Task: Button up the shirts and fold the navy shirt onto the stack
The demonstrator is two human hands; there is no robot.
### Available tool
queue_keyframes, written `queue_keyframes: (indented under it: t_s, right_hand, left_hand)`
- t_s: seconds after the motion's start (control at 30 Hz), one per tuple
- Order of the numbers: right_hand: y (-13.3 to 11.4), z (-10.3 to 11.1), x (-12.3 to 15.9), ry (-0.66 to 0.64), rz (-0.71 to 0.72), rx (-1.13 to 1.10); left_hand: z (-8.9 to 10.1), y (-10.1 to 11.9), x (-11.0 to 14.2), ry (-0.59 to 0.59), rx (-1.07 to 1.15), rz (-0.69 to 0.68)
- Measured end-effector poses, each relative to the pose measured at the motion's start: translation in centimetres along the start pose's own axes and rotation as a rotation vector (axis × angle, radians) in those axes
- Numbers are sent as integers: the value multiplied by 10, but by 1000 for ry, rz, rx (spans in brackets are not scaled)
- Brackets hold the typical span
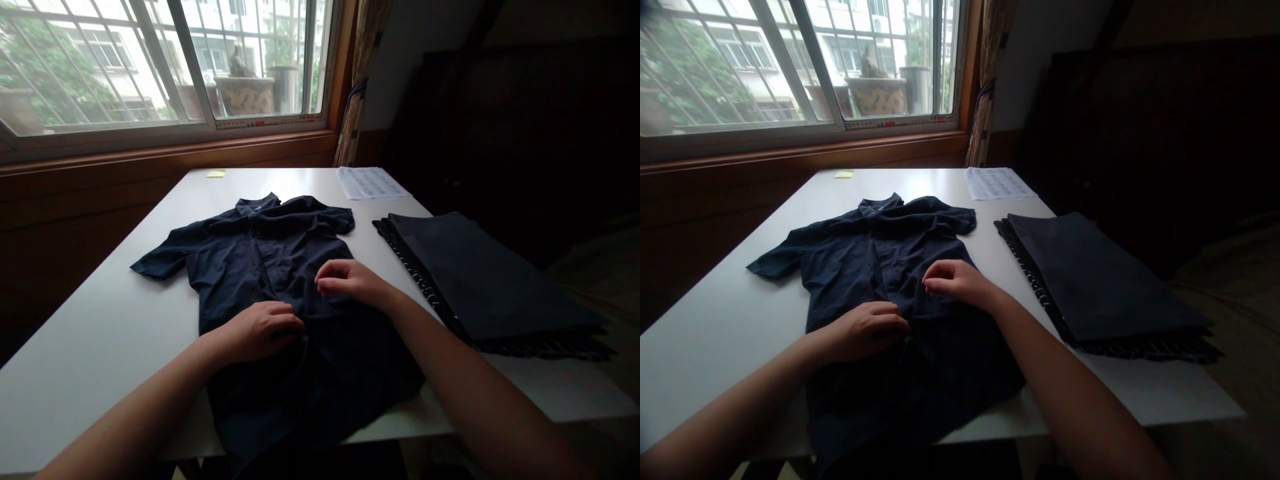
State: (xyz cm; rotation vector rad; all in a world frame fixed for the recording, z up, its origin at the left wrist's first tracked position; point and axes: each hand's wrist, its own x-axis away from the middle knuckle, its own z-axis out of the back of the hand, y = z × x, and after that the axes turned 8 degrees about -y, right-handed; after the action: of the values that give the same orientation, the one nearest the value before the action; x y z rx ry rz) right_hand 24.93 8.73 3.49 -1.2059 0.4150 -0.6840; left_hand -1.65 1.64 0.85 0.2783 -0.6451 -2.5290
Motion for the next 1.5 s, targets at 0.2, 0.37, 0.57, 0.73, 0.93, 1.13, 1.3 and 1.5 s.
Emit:
queue_keyframes:
  t_s: [0.2, 0.37, 0.57, 0.73, 0.93, 1.13, 1.3, 1.5]
  right_hand:
    - [25, 5, -8, 148, 199, 535]
    - [24, 6, -3, 55, 171, 571]
    - [8, 11, 3, -65, 77, 515]
    - [2, 10, 3, -148, 66, 560]
    - [-2, 5, 5, -230, -27, 532]
    - [-8, -1, 9, -483, -251, 325]
    - [-2, 9, 0, 20, 32, 452]
    - [39, 34, -9, 474, 28, 830]
  left_hand:
    - [7, 13, 3, -66, 160, -41]
    - [18, 21, 8, -254, 491, -69]
    - [17, 19, 15, -633, 800, -13]
    - [22, 26, 16, -838, 1199, 69]
    - [32, 23, 16, -225, 1051, 207]
    - [25, -13, 12, 356, 281, 375]
    - [16, -33, 21, 364, -269, 473]
    - [5, -37, 23, 317, -460, 574]
